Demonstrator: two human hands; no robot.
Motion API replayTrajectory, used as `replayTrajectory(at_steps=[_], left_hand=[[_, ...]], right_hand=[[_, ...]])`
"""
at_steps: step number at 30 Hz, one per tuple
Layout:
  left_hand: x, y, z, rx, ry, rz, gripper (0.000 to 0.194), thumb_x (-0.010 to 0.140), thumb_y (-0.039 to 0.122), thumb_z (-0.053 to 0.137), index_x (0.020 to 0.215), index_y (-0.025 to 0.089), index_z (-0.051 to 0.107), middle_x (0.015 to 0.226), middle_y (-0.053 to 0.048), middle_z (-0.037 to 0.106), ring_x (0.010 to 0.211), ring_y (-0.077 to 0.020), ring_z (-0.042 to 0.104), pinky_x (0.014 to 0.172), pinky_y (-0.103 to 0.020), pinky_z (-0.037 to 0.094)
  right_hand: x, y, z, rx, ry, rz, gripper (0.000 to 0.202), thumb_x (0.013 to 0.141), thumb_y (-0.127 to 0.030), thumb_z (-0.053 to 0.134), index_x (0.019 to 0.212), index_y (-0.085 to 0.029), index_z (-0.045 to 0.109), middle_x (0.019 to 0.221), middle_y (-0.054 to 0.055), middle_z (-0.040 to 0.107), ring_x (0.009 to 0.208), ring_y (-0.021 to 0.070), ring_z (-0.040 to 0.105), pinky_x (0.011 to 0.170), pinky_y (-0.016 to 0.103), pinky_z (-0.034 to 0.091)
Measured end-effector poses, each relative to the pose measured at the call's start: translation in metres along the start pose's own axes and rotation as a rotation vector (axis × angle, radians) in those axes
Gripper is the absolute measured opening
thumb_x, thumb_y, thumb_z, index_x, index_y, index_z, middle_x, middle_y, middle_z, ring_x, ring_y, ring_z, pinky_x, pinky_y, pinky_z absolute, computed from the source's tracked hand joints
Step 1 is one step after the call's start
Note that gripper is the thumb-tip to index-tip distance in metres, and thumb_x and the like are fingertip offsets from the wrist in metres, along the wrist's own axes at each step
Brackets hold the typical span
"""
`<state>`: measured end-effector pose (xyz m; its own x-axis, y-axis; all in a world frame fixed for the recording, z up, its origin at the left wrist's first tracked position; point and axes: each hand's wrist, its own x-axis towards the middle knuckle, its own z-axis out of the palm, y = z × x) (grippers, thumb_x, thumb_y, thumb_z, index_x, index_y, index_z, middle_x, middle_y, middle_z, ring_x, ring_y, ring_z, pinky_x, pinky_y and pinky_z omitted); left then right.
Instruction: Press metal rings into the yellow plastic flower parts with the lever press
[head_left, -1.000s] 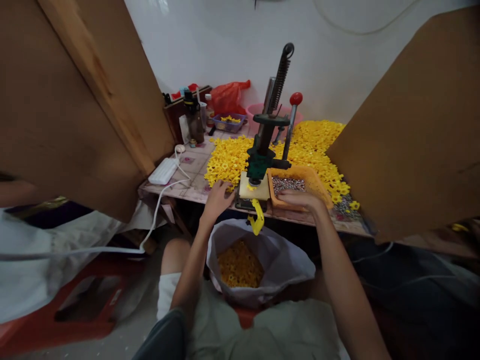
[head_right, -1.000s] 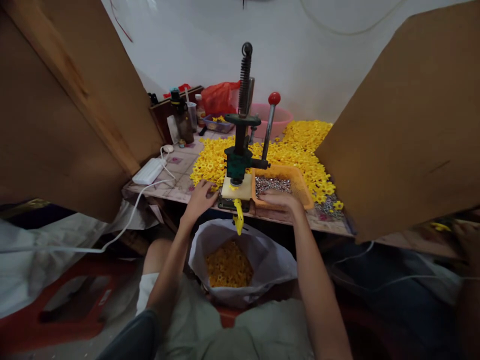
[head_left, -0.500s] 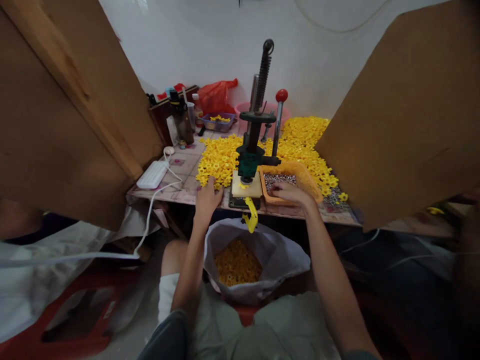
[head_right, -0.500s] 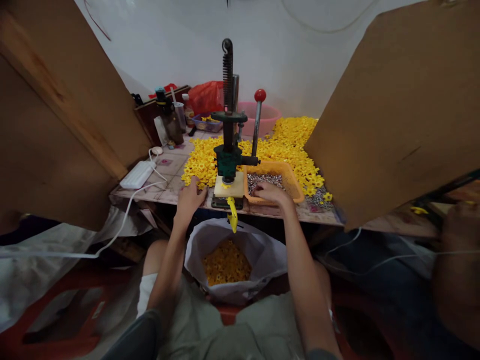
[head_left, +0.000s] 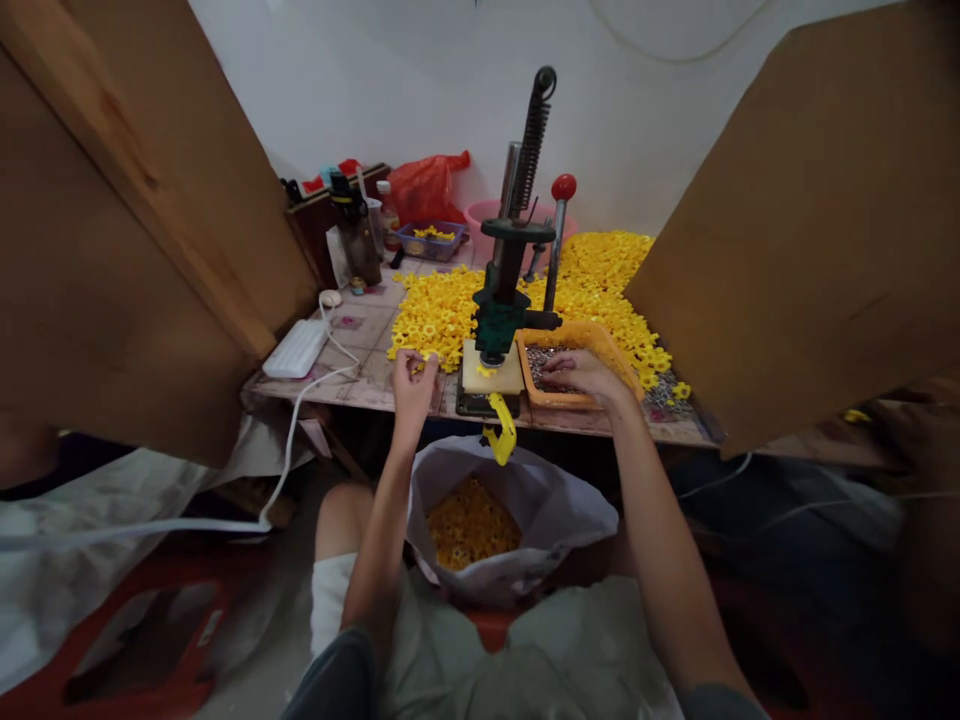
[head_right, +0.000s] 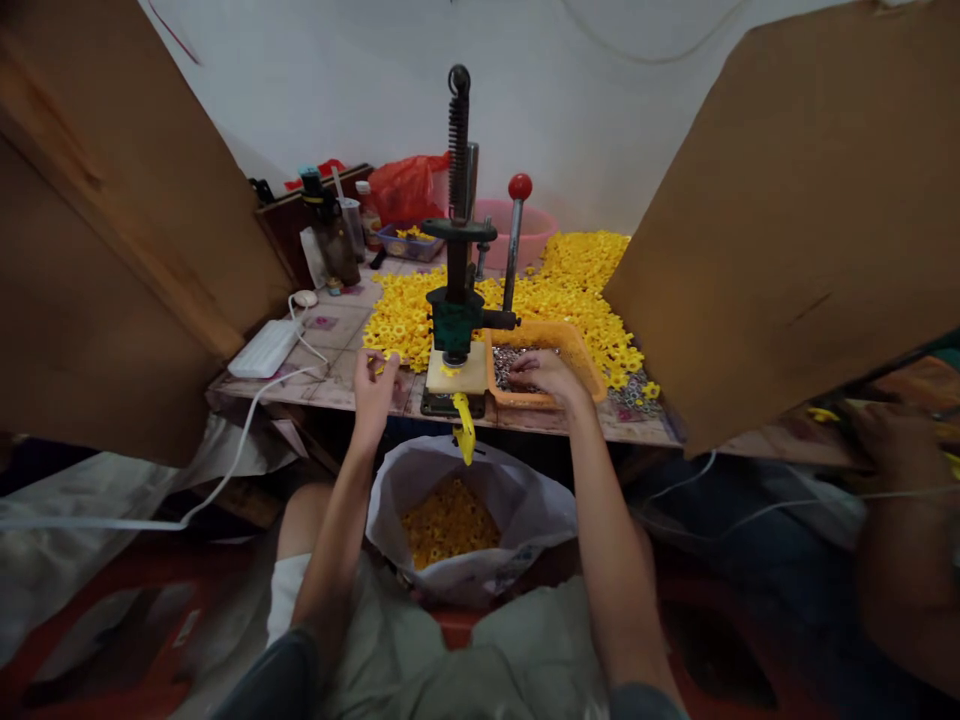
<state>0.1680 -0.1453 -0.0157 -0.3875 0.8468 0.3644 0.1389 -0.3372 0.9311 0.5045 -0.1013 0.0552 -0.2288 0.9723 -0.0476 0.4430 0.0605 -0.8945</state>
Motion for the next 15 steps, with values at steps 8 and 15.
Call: replayTrajectory(at_steps=[8,15], left_hand=[[-0.008,0.001,0.013,0.005,-0.272,0.044,0.056,0.103,0.065,0.065,0.141,0.024,0.064,0.126,-0.011,0.073,0.057,-0.0071,0.061,0.053,-0.022,0.05],[-0.006,0.005,0.014,0.14,-0.268,0.128,0.041,0.099,0.045,0.074,0.133,0.022,0.079,0.112,-0.008,0.081,0.073,-0.015,0.065,0.072,-0.027,0.056]], right_hand=[[-0.002,-0.005,0.011,0.018,0.15,0.053,0.026,0.074,-0.034,0.092,0.075,-0.019,0.071,0.075,0.007,0.076,0.072,0.0231,0.072,0.072,0.036,0.06],[-0.022,-0.036,0.05,-0.216,0.343,-0.359,0.024,0.089,-0.046,0.075,0.089,-0.022,0.078,0.103,0.01,0.081,0.103,0.0283,0.074,0.1,0.042,0.055]])
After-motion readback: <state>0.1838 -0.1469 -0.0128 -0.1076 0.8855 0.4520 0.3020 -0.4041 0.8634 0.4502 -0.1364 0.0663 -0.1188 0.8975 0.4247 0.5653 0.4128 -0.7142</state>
